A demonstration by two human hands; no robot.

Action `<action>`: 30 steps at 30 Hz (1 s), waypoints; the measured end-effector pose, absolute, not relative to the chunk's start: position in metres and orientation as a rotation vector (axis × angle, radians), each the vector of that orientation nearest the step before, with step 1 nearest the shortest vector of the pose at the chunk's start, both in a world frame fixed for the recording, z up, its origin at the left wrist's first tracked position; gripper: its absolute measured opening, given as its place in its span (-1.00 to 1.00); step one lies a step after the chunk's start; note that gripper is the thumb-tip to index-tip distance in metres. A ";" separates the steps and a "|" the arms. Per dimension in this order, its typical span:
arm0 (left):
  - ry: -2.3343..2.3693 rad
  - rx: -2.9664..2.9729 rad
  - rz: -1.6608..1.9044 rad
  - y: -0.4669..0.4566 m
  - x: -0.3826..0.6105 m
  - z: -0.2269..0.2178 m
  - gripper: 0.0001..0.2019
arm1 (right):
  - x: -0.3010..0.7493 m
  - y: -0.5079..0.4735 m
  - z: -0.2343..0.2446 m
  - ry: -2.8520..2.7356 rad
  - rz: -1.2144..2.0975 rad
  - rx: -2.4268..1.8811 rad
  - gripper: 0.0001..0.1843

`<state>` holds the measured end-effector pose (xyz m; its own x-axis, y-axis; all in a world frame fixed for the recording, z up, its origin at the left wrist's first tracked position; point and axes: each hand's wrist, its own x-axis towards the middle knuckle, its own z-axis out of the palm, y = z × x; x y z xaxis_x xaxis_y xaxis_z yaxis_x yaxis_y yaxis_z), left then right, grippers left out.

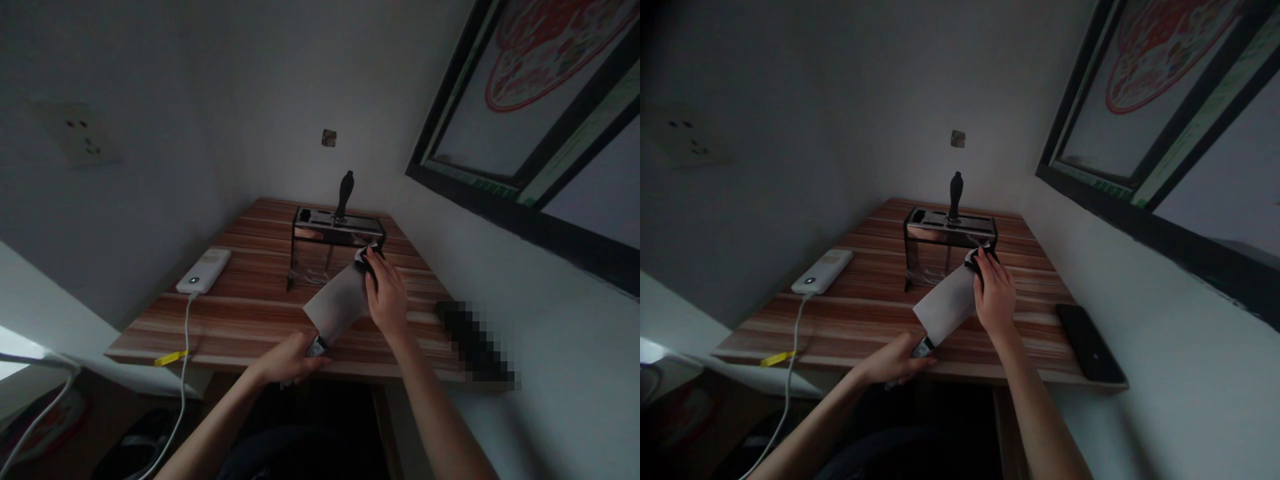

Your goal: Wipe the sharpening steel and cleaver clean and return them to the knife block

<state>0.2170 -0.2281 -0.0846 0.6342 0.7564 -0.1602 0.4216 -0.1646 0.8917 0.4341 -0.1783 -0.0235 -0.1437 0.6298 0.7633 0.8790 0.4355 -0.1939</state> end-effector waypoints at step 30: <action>0.886 1.714 0.433 -0.228 0.217 -0.083 -0.88 | 0.369 -0.240 -0.059 -2.118 -0.236 -1.138 -0.52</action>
